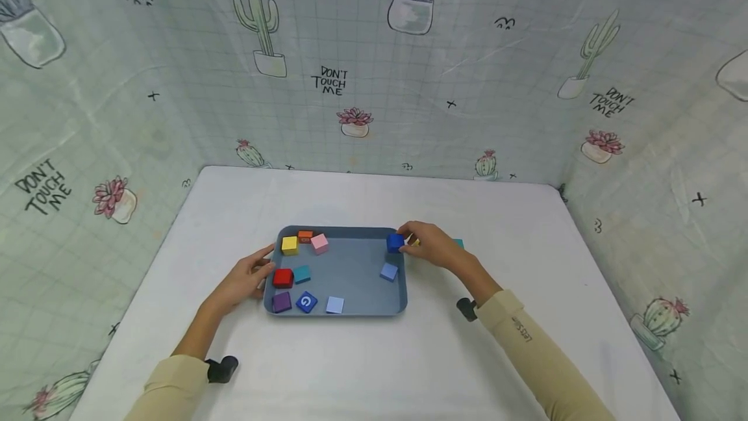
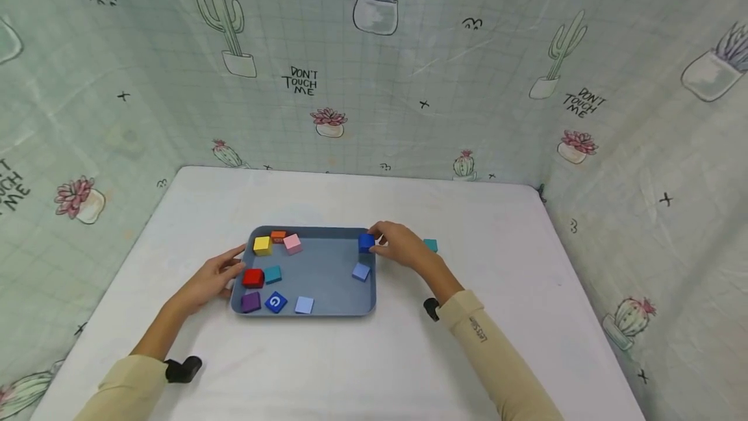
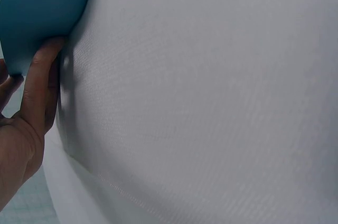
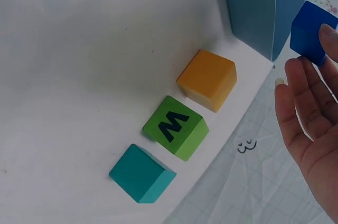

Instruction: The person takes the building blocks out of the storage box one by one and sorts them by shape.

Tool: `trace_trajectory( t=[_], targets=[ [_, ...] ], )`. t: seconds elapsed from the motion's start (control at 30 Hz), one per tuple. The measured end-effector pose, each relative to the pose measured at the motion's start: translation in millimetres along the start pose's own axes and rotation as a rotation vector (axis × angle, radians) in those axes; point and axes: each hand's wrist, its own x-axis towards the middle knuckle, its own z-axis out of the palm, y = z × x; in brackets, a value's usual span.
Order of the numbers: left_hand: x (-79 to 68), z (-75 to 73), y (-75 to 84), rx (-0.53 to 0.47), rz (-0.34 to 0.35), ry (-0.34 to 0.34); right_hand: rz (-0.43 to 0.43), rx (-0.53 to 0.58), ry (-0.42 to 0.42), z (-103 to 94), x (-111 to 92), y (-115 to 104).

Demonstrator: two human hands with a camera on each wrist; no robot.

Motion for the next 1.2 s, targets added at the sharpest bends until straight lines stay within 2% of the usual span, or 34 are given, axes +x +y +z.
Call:
trace_trajectory(
  t=[0.5,0.87,1.2],
  targets=[
    [-1.9,-2.7,3.2,0.01,0.009,0.001,0.052,-0.102,0.011,-15.1,-7,3],
    [0.0,-2.1,1.8,0.011,0.0,0.009,0.081,-0.101,0.007,-19.9,-11,7],
    [-3.0,-1.5,2.2,-0.01,0.0,0.0,0.101,-0.085,0.017,-16.4,-12,12]
  ],
)
